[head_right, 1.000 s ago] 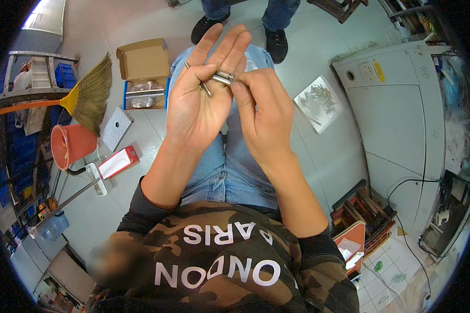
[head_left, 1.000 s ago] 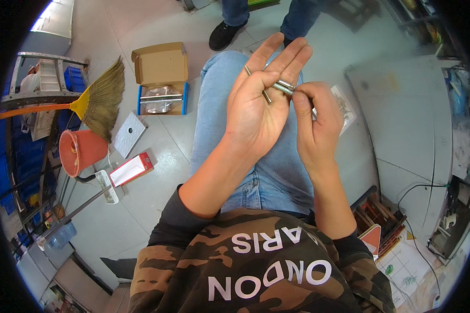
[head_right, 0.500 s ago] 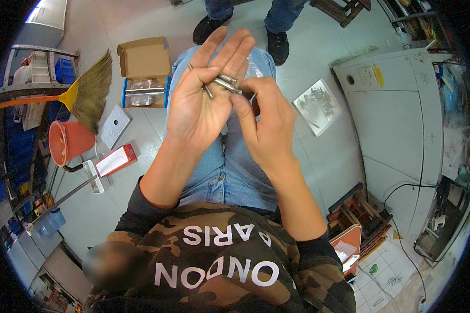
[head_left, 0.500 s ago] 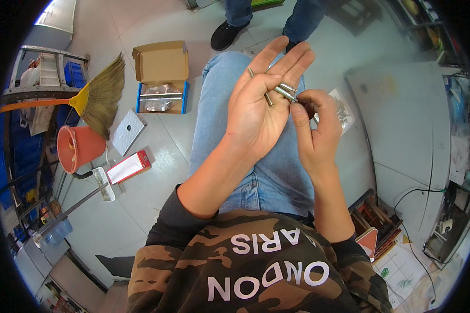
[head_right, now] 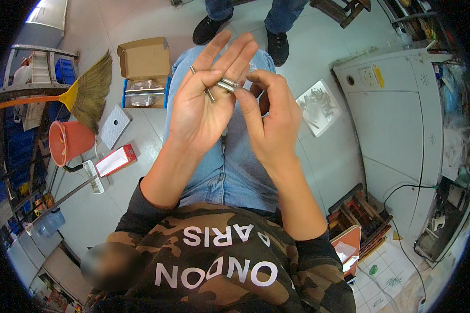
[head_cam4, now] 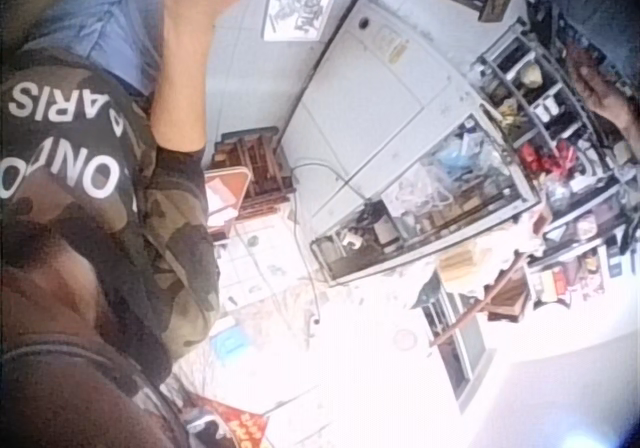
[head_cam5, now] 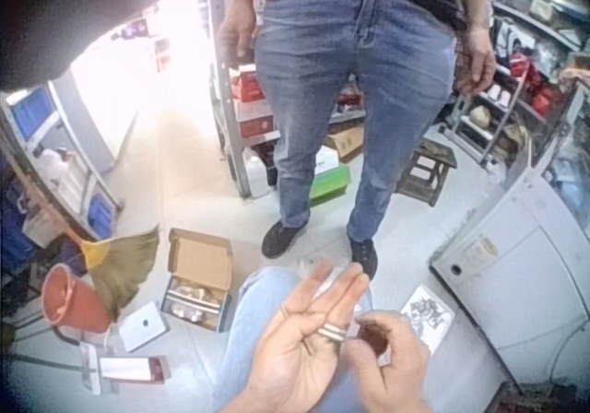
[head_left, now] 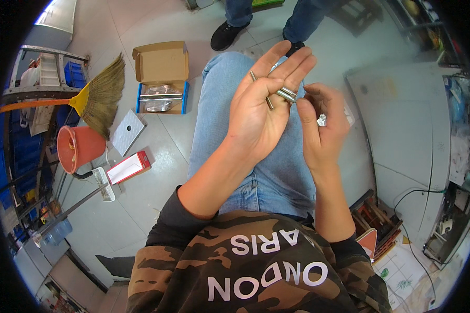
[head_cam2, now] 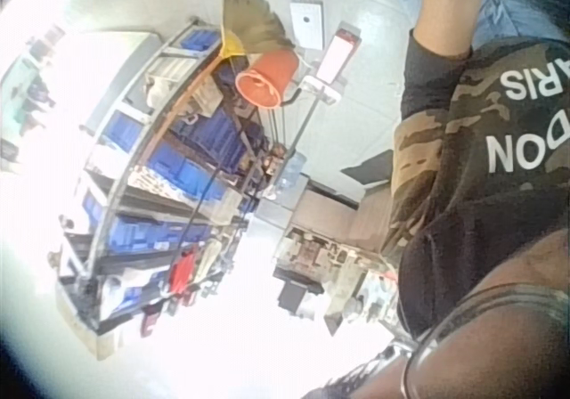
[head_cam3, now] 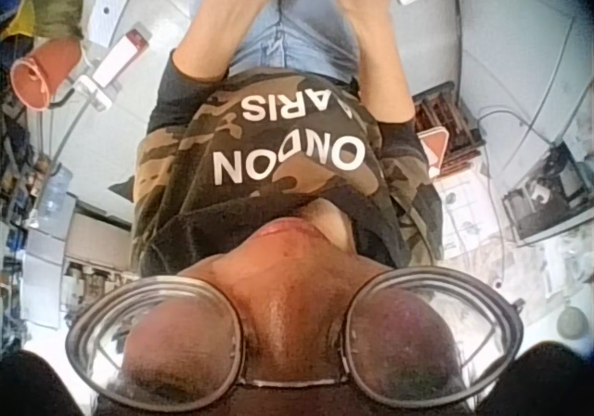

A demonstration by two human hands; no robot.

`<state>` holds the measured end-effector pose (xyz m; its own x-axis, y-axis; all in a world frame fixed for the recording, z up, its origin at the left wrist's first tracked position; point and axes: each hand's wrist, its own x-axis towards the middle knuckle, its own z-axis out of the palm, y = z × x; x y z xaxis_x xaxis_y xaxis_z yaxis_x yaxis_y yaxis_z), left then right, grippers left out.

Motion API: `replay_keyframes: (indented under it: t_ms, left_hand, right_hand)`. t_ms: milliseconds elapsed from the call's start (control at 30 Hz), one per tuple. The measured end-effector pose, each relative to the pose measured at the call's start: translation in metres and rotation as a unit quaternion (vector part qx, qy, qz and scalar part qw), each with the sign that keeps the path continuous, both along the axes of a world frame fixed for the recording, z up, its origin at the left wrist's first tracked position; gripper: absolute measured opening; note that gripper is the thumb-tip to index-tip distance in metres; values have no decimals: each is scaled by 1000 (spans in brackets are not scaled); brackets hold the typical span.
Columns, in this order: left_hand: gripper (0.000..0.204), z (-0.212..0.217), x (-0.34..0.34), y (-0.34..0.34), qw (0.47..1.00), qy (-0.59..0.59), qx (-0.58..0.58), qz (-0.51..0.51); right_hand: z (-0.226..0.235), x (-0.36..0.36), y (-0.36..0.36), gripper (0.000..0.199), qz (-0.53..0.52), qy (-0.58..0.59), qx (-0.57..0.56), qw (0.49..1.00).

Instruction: The person sits on a low stool and handles small metal rods and cylindrical pieces, picking them from a tray and plastic bags, then joining them by hand. The person repeatedly assembles and disassembles the parts while seated.

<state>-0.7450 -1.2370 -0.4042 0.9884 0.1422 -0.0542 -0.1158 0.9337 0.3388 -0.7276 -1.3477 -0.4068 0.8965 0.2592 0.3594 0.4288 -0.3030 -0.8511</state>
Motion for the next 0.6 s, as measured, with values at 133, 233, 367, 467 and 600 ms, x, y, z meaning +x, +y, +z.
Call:
replay_keyframes:
  t_ms: [133, 233, 367, 467, 600]
  left_hand:
    - [47, 0, 1, -2, 1000, -2, 27, 0]
    - [47, 0, 1, -4, 999, -3, 32, 0]
    - [47, -1, 1, -4, 999, -1, 33, 1]
    - [47, 1, 2, -4, 999, 3, 39, 4]
    - [47, 9, 5, 14, 967, -14, 245, 64]
  right_hand:
    - [3, 4, 1, 13, 22, -24, -39, 999]
    - [4, 5, 0, 14, 21, -14, -51, 998]
    - [1, 4, -2, 15, 36, 16, -45, 998]
    - [-2, 5, -4, 18, 28, 52, -31, 998]
    - [0, 7, -12, 23, -16, 161, 108, 981]
